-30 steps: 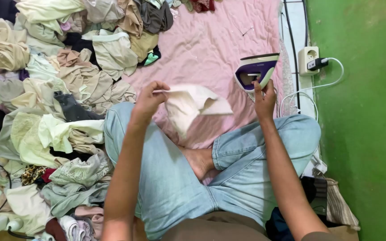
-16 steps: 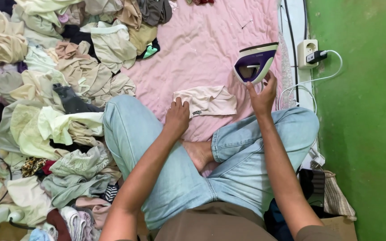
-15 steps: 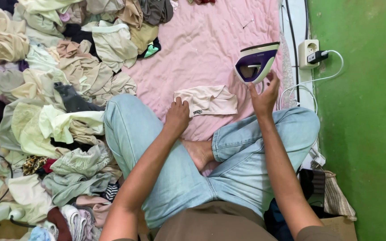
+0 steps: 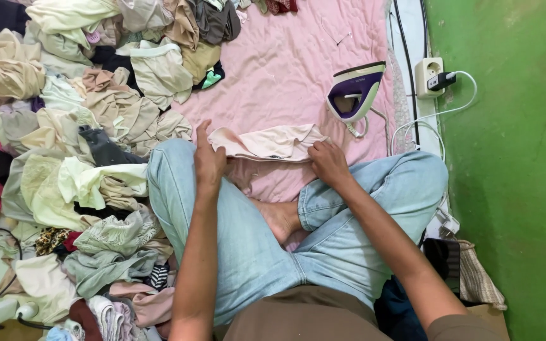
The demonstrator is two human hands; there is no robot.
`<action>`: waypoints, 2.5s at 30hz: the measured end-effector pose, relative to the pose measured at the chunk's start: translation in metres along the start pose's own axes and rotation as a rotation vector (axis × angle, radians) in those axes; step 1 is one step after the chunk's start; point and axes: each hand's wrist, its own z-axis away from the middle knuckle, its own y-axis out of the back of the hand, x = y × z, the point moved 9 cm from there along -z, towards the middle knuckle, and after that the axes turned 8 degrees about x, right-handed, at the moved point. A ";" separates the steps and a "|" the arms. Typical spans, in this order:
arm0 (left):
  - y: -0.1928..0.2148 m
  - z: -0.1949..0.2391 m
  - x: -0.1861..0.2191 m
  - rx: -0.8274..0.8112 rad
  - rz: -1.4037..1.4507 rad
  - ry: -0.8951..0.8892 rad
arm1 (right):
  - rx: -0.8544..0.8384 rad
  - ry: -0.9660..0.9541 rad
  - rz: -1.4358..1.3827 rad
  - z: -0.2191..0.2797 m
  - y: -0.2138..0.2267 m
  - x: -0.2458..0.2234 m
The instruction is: A person sits on the floor and irons small pieces of clothing from a large pile using a steam iron.
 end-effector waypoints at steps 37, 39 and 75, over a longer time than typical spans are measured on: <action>-0.041 -0.062 -0.020 -0.229 -0.300 -0.742 | 0.048 -0.205 -0.391 0.000 0.157 0.011; -0.058 -0.074 -0.059 -0.200 -0.769 -0.544 | -0.023 -0.429 -0.456 0.011 0.139 0.024; -0.081 -0.145 -0.133 -0.125 -0.244 0.254 | -0.168 -0.243 -0.008 -0.094 0.070 0.007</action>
